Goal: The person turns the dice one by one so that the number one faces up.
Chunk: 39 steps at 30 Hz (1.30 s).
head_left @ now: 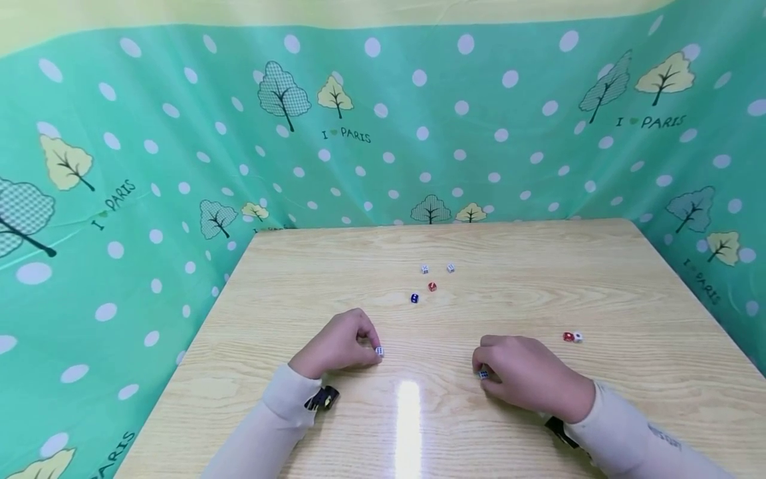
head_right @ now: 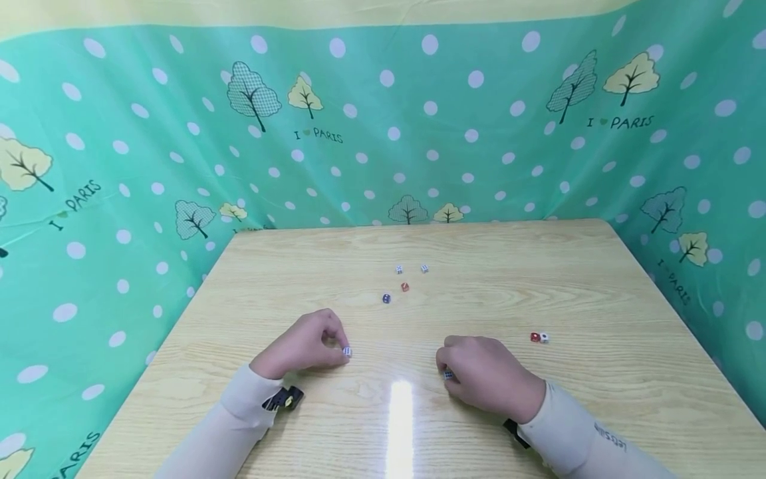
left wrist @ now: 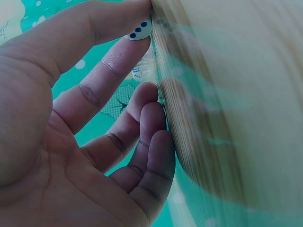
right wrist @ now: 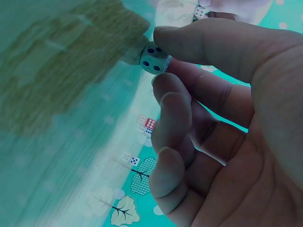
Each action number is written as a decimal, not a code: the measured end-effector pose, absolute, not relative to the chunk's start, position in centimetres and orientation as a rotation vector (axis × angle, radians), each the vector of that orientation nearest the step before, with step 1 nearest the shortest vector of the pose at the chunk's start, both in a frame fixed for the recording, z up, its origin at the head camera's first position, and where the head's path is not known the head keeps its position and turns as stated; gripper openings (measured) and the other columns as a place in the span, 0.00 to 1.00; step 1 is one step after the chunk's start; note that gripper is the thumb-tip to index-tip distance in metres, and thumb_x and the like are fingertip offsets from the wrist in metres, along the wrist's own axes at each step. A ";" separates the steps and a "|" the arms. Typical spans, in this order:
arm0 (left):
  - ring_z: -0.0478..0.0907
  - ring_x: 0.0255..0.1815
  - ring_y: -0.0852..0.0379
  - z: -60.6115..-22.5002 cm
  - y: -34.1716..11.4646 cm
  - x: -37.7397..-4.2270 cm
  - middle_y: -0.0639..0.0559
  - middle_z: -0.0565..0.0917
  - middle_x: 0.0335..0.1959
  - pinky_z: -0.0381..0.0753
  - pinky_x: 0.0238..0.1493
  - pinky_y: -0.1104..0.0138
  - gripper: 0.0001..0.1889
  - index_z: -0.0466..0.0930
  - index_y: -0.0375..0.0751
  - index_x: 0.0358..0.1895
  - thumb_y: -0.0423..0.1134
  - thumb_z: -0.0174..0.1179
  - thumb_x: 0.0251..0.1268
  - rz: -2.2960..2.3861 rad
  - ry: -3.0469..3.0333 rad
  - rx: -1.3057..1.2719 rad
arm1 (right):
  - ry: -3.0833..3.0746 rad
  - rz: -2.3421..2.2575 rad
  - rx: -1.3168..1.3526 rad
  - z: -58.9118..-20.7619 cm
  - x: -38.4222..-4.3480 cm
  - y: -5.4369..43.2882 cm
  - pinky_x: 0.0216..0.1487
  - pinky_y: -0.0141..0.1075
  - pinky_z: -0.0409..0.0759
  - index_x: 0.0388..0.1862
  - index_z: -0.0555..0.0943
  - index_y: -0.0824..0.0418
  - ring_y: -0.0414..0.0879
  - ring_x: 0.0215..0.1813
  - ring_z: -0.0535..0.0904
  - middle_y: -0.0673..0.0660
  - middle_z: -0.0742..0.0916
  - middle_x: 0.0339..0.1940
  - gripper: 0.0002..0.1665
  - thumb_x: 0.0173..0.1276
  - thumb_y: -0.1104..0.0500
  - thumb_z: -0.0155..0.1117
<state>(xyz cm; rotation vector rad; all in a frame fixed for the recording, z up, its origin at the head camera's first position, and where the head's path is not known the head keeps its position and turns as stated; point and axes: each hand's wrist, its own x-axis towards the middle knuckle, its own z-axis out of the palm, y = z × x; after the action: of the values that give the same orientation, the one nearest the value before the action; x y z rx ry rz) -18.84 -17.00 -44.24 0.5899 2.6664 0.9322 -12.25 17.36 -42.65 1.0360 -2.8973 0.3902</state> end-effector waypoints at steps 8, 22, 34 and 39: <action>0.76 0.42 0.54 -44.1 -17.1 -18.8 0.57 0.81 0.41 0.72 0.44 0.61 0.10 0.85 0.54 0.24 0.38 0.80 0.49 0.932 2.665 0.598 | -2.896 0.417 1.057 -42.5 -12.4 17.5 0.28 0.29 0.71 0.28 0.83 0.46 0.30 0.26 0.68 0.39 0.79 0.27 0.11 0.57 0.59 0.79; 0.76 0.42 0.54 -44.0 -17.0 -18.7 0.58 0.81 0.41 0.72 0.43 0.61 0.10 0.85 0.54 0.23 0.38 0.80 0.49 0.925 2.670 0.611 | -2.979 0.598 1.007 -41.6 -13.3 18.5 0.37 0.30 0.78 0.32 0.85 0.43 0.31 0.33 0.75 0.33 0.80 0.30 0.10 0.63 0.59 0.77; 0.75 0.41 0.54 -44.3 -17.1 -19.0 0.58 0.81 0.41 0.72 0.44 0.61 0.11 0.85 0.55 0.23 0.39 0.80 0.48 0.922 2.670 0.606 | -3.035 0.988 1.064 -42.2 -13.9 18.7 0.38 0.31 0.81 0.34 0.86 0.44 0.31 0.33 0.79 0.35 0.85 0.30 0.09 0.64 0.60 0.76; 0.76 0.41 0.54 -44.5 -17.1 -19.0 0.58 0.81 0.40 0.72 0.43 0.62 0.11 0.85 0.56 0.23 0.40 0.81 0.48 0.925 2.671 0.604 | -3.058 1.134 1.088 -42.7 -14.0 18.5 0.35 0.30 0.81 0.34 0.86 0.45 0.32 0.31 0.79 0.37 0.85 0.28 0.08 0.64 0.60 0.77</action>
<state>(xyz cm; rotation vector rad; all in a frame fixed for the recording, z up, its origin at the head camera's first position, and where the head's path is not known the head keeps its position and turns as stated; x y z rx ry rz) -19.03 -17.10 -44.45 0.6041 2.6705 0.9253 -13.96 18.51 -42.70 1.0876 -3.0581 1.1336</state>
